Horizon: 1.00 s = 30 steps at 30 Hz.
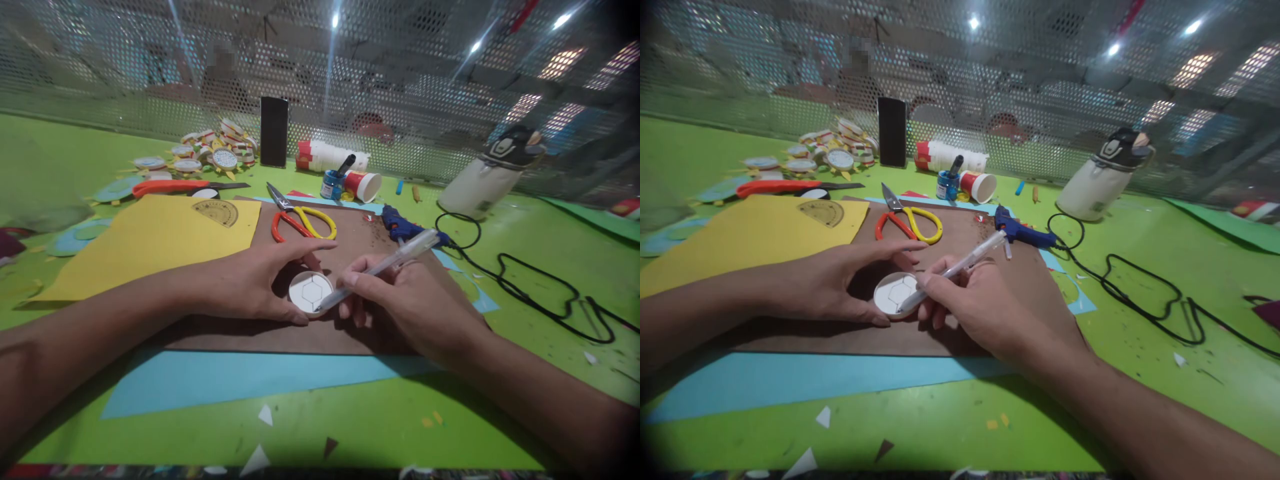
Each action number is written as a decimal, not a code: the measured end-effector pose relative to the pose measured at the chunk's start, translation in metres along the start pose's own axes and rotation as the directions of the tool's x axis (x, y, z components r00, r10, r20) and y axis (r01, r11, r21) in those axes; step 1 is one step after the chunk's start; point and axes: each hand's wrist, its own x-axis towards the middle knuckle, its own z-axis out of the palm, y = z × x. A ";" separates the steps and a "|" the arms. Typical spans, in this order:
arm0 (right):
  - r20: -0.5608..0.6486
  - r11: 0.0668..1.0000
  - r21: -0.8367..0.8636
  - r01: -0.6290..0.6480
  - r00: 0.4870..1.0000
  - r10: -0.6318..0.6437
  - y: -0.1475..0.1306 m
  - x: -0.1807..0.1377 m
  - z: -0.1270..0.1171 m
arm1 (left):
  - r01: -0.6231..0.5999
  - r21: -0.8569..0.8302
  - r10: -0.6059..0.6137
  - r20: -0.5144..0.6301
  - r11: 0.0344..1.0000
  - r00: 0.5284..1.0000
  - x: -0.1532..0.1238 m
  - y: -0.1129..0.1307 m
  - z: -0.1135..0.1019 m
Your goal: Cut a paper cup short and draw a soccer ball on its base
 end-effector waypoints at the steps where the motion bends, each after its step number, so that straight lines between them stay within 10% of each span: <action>1: 0.002 1.000 -0.001 0.003 1.000 -0.003 0.001 0.000 -0.001 | 0.003 -0.003 -0.003 0.000 1.000 1.000 0.000 0.000 0.000; 30: -0.104 0.948 0.316 0.041 0.995 -0.008 0.005 0.009 -0.004 | 0.074 0.054 -0.069 -0.085 0.996 0.994 -0.001 0.009 0.012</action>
